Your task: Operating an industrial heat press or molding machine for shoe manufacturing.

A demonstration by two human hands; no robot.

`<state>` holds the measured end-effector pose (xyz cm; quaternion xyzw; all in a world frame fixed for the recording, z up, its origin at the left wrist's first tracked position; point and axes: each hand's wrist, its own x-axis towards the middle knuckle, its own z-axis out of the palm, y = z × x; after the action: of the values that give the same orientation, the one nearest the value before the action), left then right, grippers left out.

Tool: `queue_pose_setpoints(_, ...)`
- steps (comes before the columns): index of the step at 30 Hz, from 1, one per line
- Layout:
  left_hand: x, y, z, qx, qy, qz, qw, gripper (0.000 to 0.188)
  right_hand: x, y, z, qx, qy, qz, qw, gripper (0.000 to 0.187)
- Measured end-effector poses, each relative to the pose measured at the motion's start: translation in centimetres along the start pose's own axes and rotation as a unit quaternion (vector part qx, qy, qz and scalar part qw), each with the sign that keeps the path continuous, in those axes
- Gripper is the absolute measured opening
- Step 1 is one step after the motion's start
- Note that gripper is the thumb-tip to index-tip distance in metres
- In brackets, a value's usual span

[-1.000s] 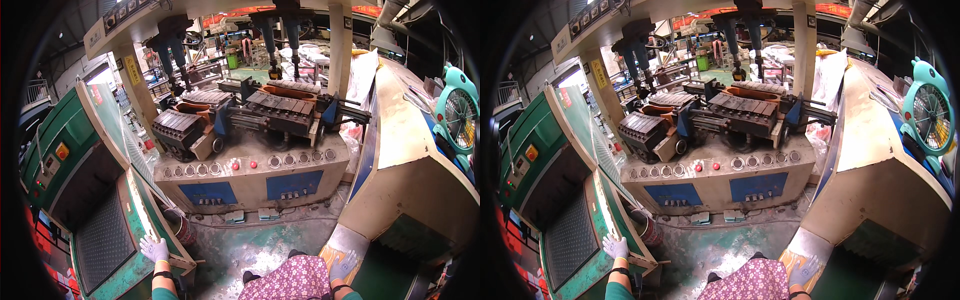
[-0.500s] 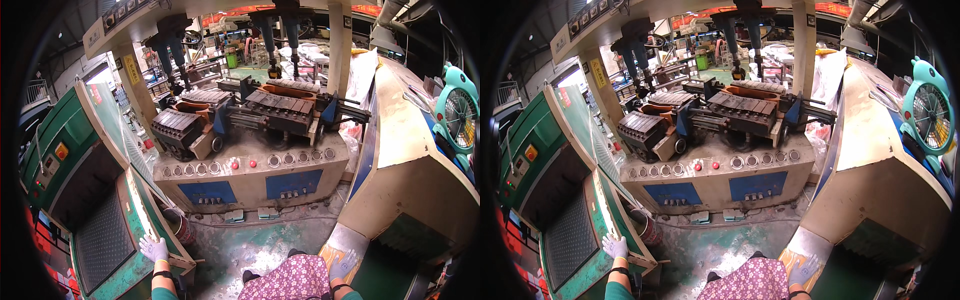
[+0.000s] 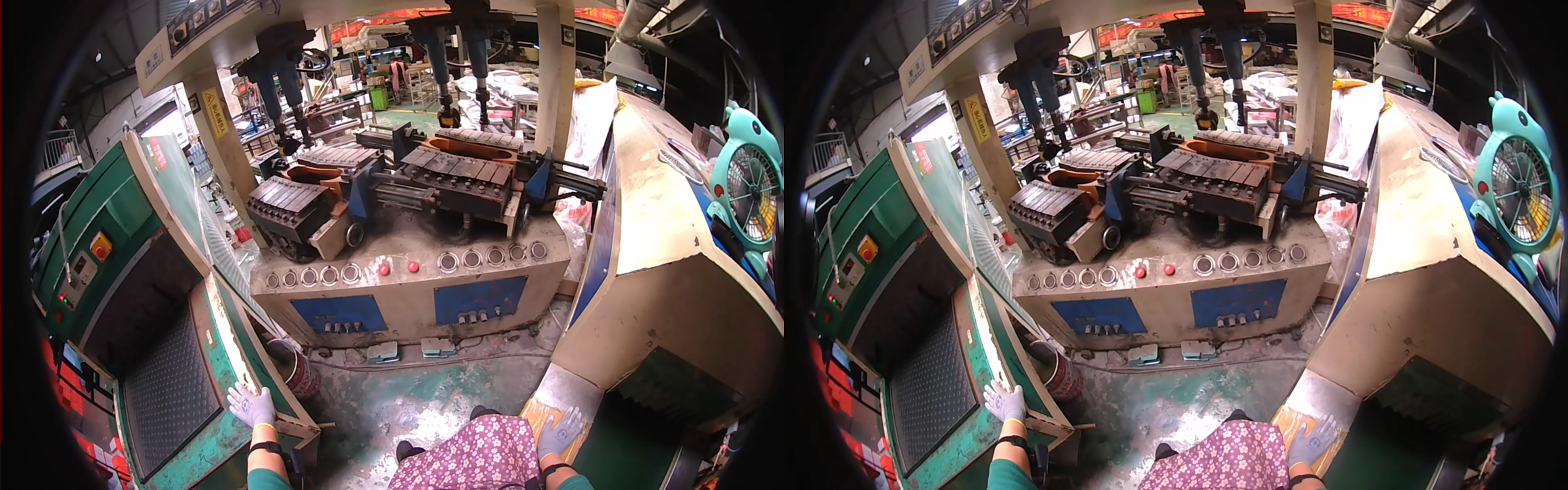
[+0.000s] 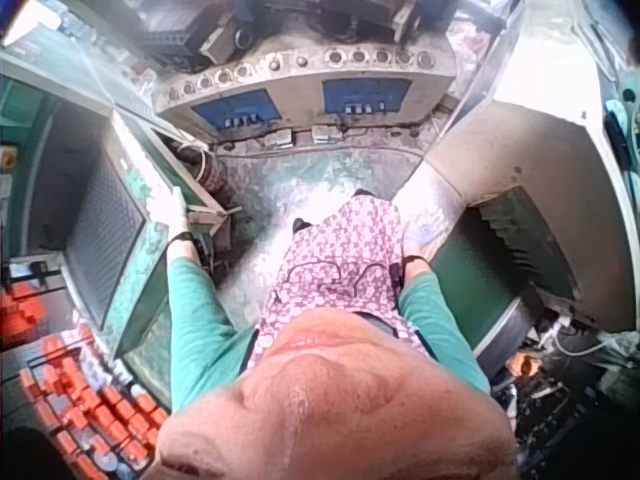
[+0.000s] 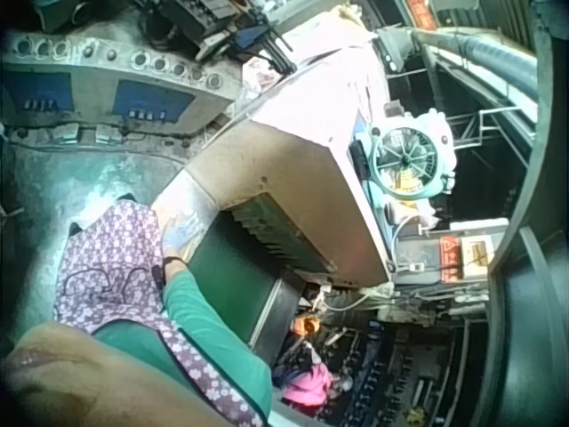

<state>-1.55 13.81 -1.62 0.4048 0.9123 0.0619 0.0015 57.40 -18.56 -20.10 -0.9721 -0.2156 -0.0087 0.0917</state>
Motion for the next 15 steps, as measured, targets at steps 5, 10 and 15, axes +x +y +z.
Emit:
queue_pose_setpoints(5,0.12,-0.17,0.28,0.001,0.007,0.005,1.0,0.091,0.01,-0.11,-0.12,-0.001,-0.008,0.007,1.0,0.074)
queue_pose_setpoints(10,0.03,-0.09,0.17,0.001,0.008,0.004,1.0,0.091,0.01,0.06,0.0,-0.003,-0.009,0.002,1.0,0.074)
queue_pose_setpoints(15,-0.03,-0.09,0.06,0.004,0.006,0.005,1.0,0.091,-0.08,0.32,0.42,0.004,0.003,-0.003,1.0,0.074)
